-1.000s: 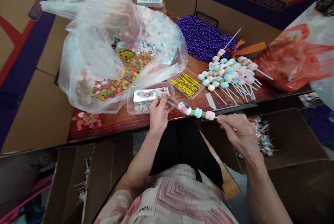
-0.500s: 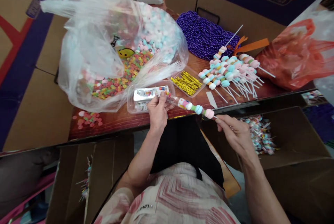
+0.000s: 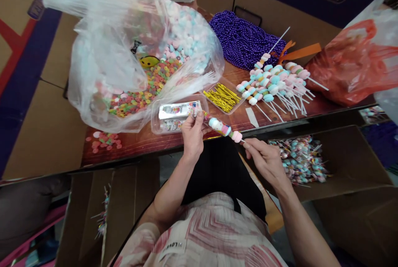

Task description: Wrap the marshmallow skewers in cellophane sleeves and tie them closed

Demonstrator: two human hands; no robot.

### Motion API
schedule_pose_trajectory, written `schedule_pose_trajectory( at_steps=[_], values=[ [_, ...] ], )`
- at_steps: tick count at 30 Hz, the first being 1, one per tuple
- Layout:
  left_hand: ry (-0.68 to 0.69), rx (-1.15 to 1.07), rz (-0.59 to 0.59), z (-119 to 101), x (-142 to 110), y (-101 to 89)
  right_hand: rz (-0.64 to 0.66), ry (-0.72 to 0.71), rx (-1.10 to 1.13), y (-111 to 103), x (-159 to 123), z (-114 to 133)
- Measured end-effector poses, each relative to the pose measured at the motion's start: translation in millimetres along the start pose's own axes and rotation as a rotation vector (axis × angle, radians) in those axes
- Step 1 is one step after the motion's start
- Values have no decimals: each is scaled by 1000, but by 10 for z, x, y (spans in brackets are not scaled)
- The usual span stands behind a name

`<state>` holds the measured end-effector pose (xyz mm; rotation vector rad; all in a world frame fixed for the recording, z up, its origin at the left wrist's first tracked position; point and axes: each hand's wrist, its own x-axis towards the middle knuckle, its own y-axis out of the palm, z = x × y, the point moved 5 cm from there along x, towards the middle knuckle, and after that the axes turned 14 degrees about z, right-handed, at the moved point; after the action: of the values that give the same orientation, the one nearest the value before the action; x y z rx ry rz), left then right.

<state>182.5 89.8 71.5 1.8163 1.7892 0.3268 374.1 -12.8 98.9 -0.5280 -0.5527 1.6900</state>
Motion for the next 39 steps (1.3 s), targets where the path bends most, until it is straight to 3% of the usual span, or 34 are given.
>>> schedule_pose_trajectory(
  at_steps=[6,12,20,27,34,39],
  values=[
    [14,-9,-4,18,-23,-4,7,-1,-66,62,50,88],
    [-60,-10,120,88,-71,107,40,58,12,142,82,78],
    [-132,-57,277,202,-199,240,-42,170,167,336,193,82],
    [-127,-68,261,157,-157,177,132,219,455,401,60,-7],
    [-145,-56,323,246,-251,146,63,232,544,640,177,23],
    [-192,-20,341,254,-283,56,96,201,548,707,259,98]
  ],
)
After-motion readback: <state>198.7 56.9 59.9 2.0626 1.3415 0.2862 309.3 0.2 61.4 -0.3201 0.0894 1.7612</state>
